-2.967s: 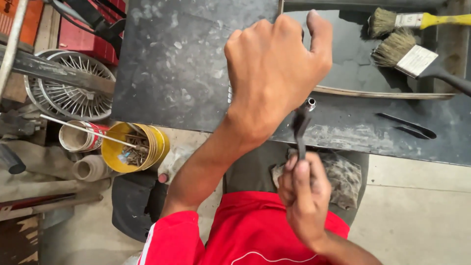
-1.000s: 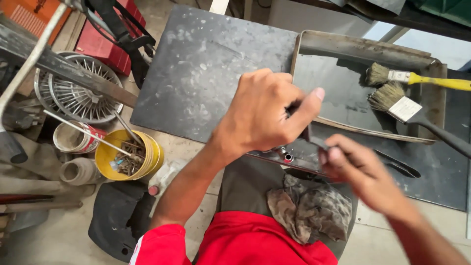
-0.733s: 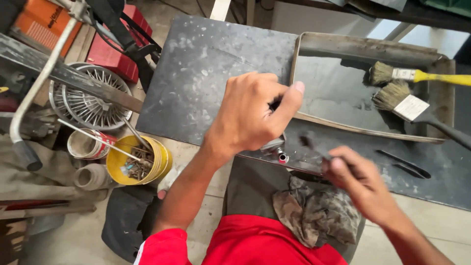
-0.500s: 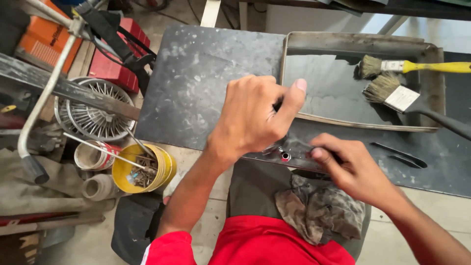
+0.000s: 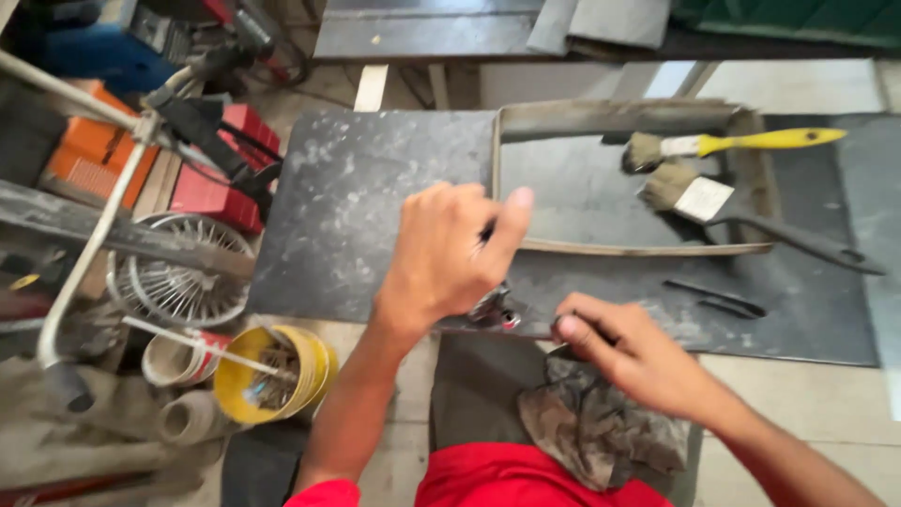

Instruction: The person is cleaning a metal engine component by scraping off residue and using a wire brush.

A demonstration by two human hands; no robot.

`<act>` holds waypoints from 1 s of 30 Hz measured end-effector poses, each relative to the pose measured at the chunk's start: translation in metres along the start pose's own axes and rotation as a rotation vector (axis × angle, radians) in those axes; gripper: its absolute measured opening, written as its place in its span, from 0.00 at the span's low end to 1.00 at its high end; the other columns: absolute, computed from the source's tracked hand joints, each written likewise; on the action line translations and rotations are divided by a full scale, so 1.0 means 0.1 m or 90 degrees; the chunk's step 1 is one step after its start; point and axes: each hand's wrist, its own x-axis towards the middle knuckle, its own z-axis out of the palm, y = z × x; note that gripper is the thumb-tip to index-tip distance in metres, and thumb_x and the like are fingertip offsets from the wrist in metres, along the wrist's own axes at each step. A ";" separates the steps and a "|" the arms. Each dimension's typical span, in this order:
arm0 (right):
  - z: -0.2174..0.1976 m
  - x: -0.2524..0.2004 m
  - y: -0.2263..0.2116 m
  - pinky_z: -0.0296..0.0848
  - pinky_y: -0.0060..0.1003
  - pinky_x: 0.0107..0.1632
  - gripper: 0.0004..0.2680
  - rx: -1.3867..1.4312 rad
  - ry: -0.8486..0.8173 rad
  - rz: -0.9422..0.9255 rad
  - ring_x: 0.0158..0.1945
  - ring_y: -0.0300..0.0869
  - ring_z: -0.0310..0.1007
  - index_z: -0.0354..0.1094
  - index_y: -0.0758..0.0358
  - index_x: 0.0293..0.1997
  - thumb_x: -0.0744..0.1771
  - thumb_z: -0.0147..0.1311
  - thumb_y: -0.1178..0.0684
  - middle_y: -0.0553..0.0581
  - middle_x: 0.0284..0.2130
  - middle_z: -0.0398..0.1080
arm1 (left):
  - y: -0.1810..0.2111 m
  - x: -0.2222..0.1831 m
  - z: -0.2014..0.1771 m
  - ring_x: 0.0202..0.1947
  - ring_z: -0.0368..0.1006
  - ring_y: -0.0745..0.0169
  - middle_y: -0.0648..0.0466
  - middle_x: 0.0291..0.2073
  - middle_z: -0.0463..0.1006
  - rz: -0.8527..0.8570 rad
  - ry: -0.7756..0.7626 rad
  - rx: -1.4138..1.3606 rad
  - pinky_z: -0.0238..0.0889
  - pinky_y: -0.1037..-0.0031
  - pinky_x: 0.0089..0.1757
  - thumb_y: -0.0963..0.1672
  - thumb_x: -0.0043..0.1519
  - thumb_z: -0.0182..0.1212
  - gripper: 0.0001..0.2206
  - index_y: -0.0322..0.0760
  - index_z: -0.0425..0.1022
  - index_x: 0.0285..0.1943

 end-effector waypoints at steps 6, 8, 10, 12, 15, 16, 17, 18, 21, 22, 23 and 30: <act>-0.19 -0.09 -0.38 0.71 0.26 0.28 0.10 0.012 0.072 0.029 0.24 0.29 0.74 0.76 0.52 0.37 0.69 0.49 0.44 0.45 0.19 0.75 | 0.02 0.02 0.03 0.19 0.62 0.37 0.49 0.14 0.68 0.013 0.010 0.009 0.52 0.52 0.31 0.51 0.69 0.45 0.27 0.37 0.64 0.14; -0.16 0.00 -0.43 0.74 0.27 0.37 0.11 0.063 0.048 -0.049 0.32 0.30 0.76 0.75 0.55 0.40 0.70 0.47 0.44 0.45 0.27 0.78 | -0.01 0.04 0.05 0.19 0.62 0.42 0.50 0.14 0.68 -0.033 -0.039 0.009 0.53 0.53 0.32 0.52 0.69 0.42 0.29 0.36 0.63 0.13; -0.12 0.05 -0.33 0.71 0.28 0.34 0.08 0.014 0.008 -0.004 0.26 0.31 0.72 0.75 0.50 0.40 0.69 0.51 0.43 0.44 0.22 0.76 | 0.00 0.04 0.04 0.18 0.61 0.44 0.51 0.13 0.67 -0.027 -0.030 0.003 0.54 0.55 0.32 0.52 0.69 0.43 0.29 0.36 0.63 0.13; -0.11 0.05 -0.30 0.69 0.29 0.31 0.06 -0.038 -0.044 0.040 0.20 0.31 0.68 0.74 0.46 0.40 0.68 0.56 0.41 0.43 0.17 0.75 | 0.00 0.02 0.04 0.17 0.60 0.46 0.52 0.12 0.67 -0.034 -0.017 -0.003 0.55 0.56 0.32 0.52 0.69 0.44 0.29 0.36 0.63 0.13; -0.12 -0.03 -0.36 0.68 0.29 0.34 0.12 0.007 -0.087 0.013 0.21 0.35 0.68 0.67 0.53 0.32 0.71 0.46 0.42 0.45 0.17 0.72 | 0.02 0.03 0.01 0.17 0.58 0.46 0.52 0.12 0.65 -0.036 -0.026 -0.013 0.58 0.59 0.34 0.52 0.69 0.44 0.29 0.36 0.62 0.13; -0.13 -0.03 -0.34 0.68 0.29 0.33 0.08 0.009 -0.072 0.025 0.22 0.34 0.69 0.69 0.49 0.42 0.70 0.47 0.41 0.45 0.18 0.74 | 0.02 0.03 0.01 0.17 0.59 0.46 0.52 0.12 0.66 -0.036 -0.018 -0.013 0.58 0.59 0.34 0.52 0.69 0.44 0.28 0.37 0.63 0.13; -0.13 -0.05 -0.32 0.69 0.29 0.32 0.10 0.012 -0.059 0.040 0.22 0.33 0.69 0.70 0.46 0.51 0.69 0.48 0.41 0.45 0.19 0.75 | 0.02 0.02 0.02 0.16 0.59 0.46 0.52 0.12 0.66 -0.038 -0.011 -0.013 0.57 0.59 0.33 0.52 0.68 0.45 0.28 0.38 0.64 0.13; -0.14 -0.04 -0.33 0.69 0.29 0.32 0.10 0.007 -0.060 0.038 0.22 0.33 0.69 0.70 0.46 0.51 0.69 0.48 0.41 0.45 0.19 0.75 | 0.02 0.04 0.03 0.16 0.59 0.46 0.52 0.12 0.66 -0.038 -0.006 -0.014 0.57 0.59 0.33 0.52 0.68 0.45 0.28 0.38 0.64 0.13; -0.04 -0.02 -0.36 0.71 0.33 0.35 0.09 -0.111 0.013 -0.116 0.26 0.39 0.75 0.70 0.46 0.47 0.70 0.43 0.42 0.38 0.30 0.80 | 0.00 0.02 0.05 0.17 0.58 0.45 0.53 0.12 0.65 -0.031 0.005 -0.020 0.56 0.58 0.32 0.52 0.68 0.47 0.27 0.39 0.62 0.14; -0.01 -0.01 -0.37 0.70 0.33 0.36 0.08 -0.079 0.056 -0.184 0.28 0.40 0.74 0.69 0.51 0.43 0.71 0.43 0.46 0.43 0.30 0.76 | -0.02 0.02 0.07 0.17 0.60 0.44 0.52 0.13 0.66 -0.026 -0.002 -0.026 0.54 0.56 0.31 0.52 0.68 0.44 0.27 0.39 0.64 0.14; 0.02 0.00 -0.38 0.70 0.32 0.37 0.09 -0.047 0.099 -0.251 0.31 0.41 0.72 0.69 0.55 0.39 0.72 0.42 0.49 0.48 0.30 0.73 | -0.03 0.03 0.09 0.18 0.62 0.44 0.50 0.13 0.66 -0.021 -0.007 -0.034 0.53 0.54 0.30 0.53 0.69 0.42 0.28 0.38 0.66 0.14; -0.08 0.05 0.04 0.62 0.30 0.31 0.12 0.009 0.051 -0.028 0.25 0.34 0.59 0.70 0.56 0.31 0.71 0.46 0.46 0.46 0.20 0.63 | 0.00 0.03 -0.10 0.20 0.70 0.53 0.55 0.12 0.69 -0.096 -0.040 -0.166 0.61 0.62 0.35 0.53 0.68 0.35 0.32 0.45 0.77 0.12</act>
